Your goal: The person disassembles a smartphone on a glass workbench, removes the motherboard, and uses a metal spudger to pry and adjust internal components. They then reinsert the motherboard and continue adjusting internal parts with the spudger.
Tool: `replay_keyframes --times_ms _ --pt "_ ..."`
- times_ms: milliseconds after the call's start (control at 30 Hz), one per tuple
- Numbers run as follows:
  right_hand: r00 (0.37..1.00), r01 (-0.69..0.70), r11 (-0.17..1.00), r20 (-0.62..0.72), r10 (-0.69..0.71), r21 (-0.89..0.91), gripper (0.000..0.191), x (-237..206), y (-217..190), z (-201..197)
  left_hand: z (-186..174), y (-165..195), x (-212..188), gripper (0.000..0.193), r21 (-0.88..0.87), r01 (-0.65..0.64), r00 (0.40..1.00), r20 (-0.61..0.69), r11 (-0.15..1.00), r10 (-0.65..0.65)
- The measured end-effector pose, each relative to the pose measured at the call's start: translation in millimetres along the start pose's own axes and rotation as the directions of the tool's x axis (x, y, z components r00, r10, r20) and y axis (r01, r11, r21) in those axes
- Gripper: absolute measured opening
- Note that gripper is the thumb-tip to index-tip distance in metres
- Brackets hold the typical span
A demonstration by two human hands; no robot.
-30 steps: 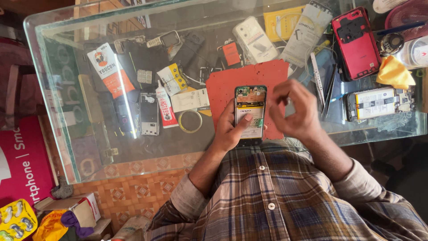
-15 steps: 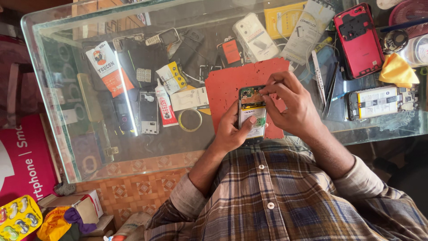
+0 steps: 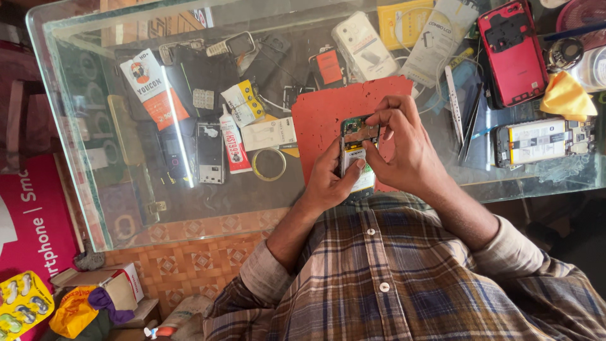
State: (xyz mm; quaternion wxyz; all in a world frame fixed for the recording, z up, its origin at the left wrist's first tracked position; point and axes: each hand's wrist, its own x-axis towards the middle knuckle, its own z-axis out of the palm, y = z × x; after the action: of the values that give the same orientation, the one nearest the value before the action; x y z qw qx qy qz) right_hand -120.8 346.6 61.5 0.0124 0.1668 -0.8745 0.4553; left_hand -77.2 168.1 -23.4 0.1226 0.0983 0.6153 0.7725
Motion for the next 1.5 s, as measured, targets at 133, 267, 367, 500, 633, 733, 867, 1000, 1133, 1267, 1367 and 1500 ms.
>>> replay_keyframes --times_ms 133,267,367,500,633,733,867,1000,1133,1267,1367,1500 --pt "1.000 0.006 0.999 -0.002 -0.006 0.052 0.033 2.7 6.5 -2.1 -0.2 2.7 1.1 0.044 -0.058 -0.030 0.998 0.049 0.998 0.033" --pt "0.999 0.033 0.996 -0.012 -0.032 0.079 0.031 3.4 10.1 -2.2 -0.4 4.7 2.0 0.044 -0.127 0.036 0.998 0.061 0.991 -0.029" --pt "0.999 0.039 0.997 -0.005 -0.039 0.068 0.030 3.3 10.9 -2.5 -0.7 5.6 2.2 0.043 -0.093 0.016 0.998 0.056 0.996 -0.011" --pt "0.999 0.032 0.996 0.007 -0.033 0.078 0.030 3.8 10.7 -4.0 -1.6 6.4 2.0 0.041 -0.076 0.008 0.998 0.059 0.997 -0.003" --pt "0.999 0.039 0.997 0.011 -0.039 0.068 0.032 3.3 9.0 -4.5 -0.5 5.2 2.4 0.040 -0.117 0.041 0.998 0.047 0.992 -0.035" --pt "0.999 0.038 0.998 0.016 -0.039 0.054 0.032 2.8 8.2 -4.3 0.3 3.4 2.6 0.038 -0.132 0.030 0.999 0.044 0.991 -0.024" --pt "0.999 0.044 0.998 0.024 -0.045 0.040 0.033 3.0 9.0 -3.9 -0.7 1.9 2.2 0.037 -0.122 0.023 0.999 0.040 0.992 -0.018" --pt "0.998 0.056 0.998 0.030 -0.057 0.036 0.034 4.2 9.0 -3.9 -1.5 1.6 2.4 0.036 -0.154 0.038 0.999 0.041 0.987 -0.032" --pt "0.995 0.090 0.995 0.037 -0.091 0.042 0.035 6.5 4.2 -5.3 -3.5 1.7 3.2 0.038 -0.172 0.030 0.999 0.034 0.985 -0.025" --pt "0.981 0.182 0.983 0.063 -0.181 -0.008 0.035 5.4 -2.0 -8.3 -5.1 1.3 5.3 0.038 -0.399 0.150 0.989 0.052 0.904 -0.141" --pt "0.970 0.222 0.974 0.106 -0.217 -0.036 0.038 3.6 4.5 -16.3 -7.8 1.2 8.1 0.037 -0.420 0.161 0.987 0.046 0.893 -0.156" --pt "0.987 -0.058 0.977 -0.157 0.026 -0.203 0.022 -1.4 38.0 -40.0 -9.7 3.2 8.1 0.034 -0.478 0.176 0.983 0.045 0.861 -0.176"
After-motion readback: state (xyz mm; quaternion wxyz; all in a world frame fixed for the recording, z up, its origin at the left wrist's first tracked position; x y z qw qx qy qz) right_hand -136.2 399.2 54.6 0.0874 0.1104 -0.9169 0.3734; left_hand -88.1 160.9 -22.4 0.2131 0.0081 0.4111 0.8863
